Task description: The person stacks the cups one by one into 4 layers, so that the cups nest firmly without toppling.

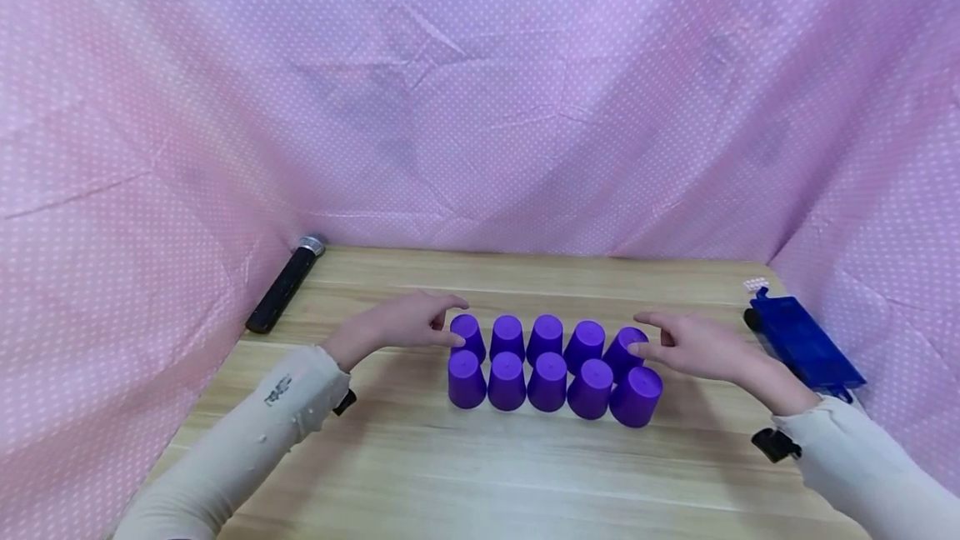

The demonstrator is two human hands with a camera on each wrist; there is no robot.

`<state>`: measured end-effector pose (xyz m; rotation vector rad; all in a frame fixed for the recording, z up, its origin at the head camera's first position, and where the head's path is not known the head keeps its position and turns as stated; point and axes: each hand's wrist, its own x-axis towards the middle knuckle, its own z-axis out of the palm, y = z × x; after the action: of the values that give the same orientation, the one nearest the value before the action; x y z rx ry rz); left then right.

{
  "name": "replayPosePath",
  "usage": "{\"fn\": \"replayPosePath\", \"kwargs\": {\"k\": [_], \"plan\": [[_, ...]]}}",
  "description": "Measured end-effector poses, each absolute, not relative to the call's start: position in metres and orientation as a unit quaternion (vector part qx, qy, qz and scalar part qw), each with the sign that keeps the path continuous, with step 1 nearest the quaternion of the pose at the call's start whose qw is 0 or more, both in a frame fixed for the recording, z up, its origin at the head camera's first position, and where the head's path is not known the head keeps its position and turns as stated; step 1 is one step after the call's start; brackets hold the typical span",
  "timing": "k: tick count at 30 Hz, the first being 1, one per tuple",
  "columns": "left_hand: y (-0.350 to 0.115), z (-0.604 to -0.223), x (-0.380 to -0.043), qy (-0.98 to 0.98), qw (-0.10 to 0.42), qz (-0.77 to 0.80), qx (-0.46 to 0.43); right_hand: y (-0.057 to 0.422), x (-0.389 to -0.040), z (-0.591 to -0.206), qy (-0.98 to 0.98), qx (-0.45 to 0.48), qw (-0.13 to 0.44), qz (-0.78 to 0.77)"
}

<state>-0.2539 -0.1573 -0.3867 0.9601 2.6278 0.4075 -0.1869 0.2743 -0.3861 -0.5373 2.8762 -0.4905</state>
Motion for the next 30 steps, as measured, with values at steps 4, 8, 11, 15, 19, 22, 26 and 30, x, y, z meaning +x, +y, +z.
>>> {"fn": "replayPosePath", "kwargs": {"k": [4,8,11,15,19,22,26,30], "plan": [[-0.155,-0.389,-0.255,0.918,0.157,0.143,0.335,0.272,-0.187,-0.388,0.965,-0.183,0.091,-0.166],[-0.153,-0.390,-0.256,0.918,0.156,0.142,0.336,0.272,-0.187,-0.390,0.963,-0.184,0.089,-0.177],[-0.153,-0.390,-0.257,0.918,0.156,0.140,0.336,0.272,-0.188,-0.392,0.962,-0.184,0.091,-0.182],[-0.152,-0.392,-0.259,0.918,0.162,0.142,0.333,0.273,-0.189,-0.395,0.962,-0.182,0.093,-0.182],[-0.151,-0.397,-0.262,0.918,0.162,0.133,0.336,0.271,-0.190,-0.396,0.961,-0.182,0.094,-0.188],[-0.150,-0.399,-0.263,0.917,0.157,0.132,0.343,0.270,-0.190,-0.397,0.960,-0.179,0.095,-0.194],[-0.148,-0.399,-0.264,0.912,0.157,0.139,0.353,0.269,-0.191,-0.399,0.960,-0.172,0.097,-0.200],[-0.148,-0.395,-0.269,0.911,0.160,0.141,0.353,0.269,-0.194,-0.401,0.958,-0.171,0.101,-0.208]]}}
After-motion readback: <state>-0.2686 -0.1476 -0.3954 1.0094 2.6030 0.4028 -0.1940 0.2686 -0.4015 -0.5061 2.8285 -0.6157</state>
